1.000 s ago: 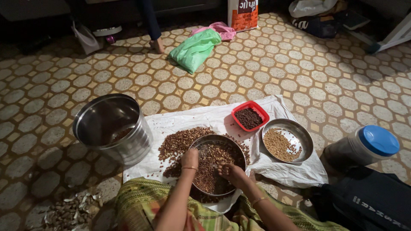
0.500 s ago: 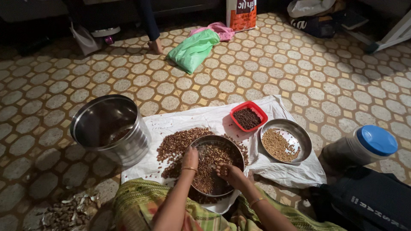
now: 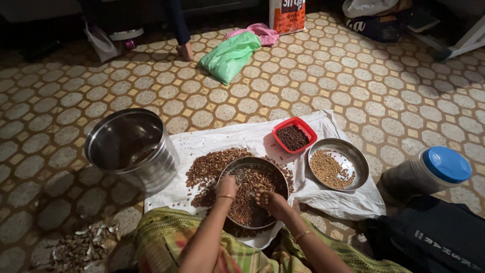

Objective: The person sits on the floor and sorts nuts by hand, separating them into different containers. They use a metal sieve to sift the nuts and place sorted portions into a red basket and a metal bowl.

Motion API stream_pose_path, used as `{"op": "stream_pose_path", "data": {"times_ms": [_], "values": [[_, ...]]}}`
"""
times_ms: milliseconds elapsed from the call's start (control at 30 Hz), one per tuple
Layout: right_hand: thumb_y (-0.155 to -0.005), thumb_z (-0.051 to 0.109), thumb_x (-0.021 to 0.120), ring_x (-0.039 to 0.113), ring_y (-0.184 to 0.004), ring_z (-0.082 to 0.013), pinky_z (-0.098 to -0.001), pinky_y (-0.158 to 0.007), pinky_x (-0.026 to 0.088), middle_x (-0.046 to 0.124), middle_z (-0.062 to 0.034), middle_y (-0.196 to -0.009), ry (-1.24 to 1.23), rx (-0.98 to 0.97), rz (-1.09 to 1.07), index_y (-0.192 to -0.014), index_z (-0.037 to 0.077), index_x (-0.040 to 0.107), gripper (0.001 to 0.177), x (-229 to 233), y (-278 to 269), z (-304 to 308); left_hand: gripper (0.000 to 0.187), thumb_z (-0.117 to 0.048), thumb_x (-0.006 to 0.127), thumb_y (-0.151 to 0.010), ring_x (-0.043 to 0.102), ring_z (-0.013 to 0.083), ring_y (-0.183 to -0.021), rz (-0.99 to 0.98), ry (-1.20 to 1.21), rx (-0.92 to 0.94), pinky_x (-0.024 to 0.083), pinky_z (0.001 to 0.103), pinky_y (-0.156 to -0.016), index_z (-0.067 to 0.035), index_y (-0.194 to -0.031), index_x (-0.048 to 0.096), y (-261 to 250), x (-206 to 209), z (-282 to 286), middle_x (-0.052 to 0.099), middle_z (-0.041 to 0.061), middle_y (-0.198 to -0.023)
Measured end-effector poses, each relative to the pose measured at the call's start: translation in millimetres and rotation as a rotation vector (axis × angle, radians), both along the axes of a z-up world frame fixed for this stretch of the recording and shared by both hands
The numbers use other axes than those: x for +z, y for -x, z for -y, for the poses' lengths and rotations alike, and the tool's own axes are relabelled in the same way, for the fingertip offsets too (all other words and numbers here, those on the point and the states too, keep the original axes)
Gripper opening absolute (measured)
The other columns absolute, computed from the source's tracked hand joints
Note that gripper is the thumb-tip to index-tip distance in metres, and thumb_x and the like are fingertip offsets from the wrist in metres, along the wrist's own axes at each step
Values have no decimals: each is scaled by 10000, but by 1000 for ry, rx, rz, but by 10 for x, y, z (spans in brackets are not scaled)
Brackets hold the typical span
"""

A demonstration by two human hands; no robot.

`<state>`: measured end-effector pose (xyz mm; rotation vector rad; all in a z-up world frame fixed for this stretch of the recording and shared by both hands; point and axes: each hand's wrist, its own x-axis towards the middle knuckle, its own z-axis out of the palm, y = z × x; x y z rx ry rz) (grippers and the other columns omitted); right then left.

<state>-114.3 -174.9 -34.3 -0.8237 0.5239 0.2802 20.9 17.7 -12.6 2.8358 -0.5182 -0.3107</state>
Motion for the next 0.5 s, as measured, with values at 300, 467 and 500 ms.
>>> {"op": "stream_pose_path", "data": {"times_ms": [300,467,500], "values": [[-1043,182,497,685,-1071,-244,-396,-1033,548,721,-128,-1128,-77,22,-56,-1212,22,644,275,-31,-17,52,127,-242,760,-818,749,332,-824,-77,395,-71,611,439,-799,-135,-864,812,-23,-33,212,757,125,-888],[-1041,174,513,684,-1082,-246,-395,-1040,531,722,-121,-1137,-104,11,-52,-1195,27,628,242,-58,-58,27,127,-128,679,-880,719,395,-887,66,232,64,587,520,-788,-85,-897,797,-191,-105,162,732,196,-969],[-1041,170,518,684,-1082,-250,-397,-1040,532,720,-122,-1132,-102,8,-58,-1192,24,627,237,-61,-64,20,136,-130,672,-896,718,400,-904,56,173,53,592,519,-794,-69,-901,794,-229,-115,160,727,213,-985]]}}
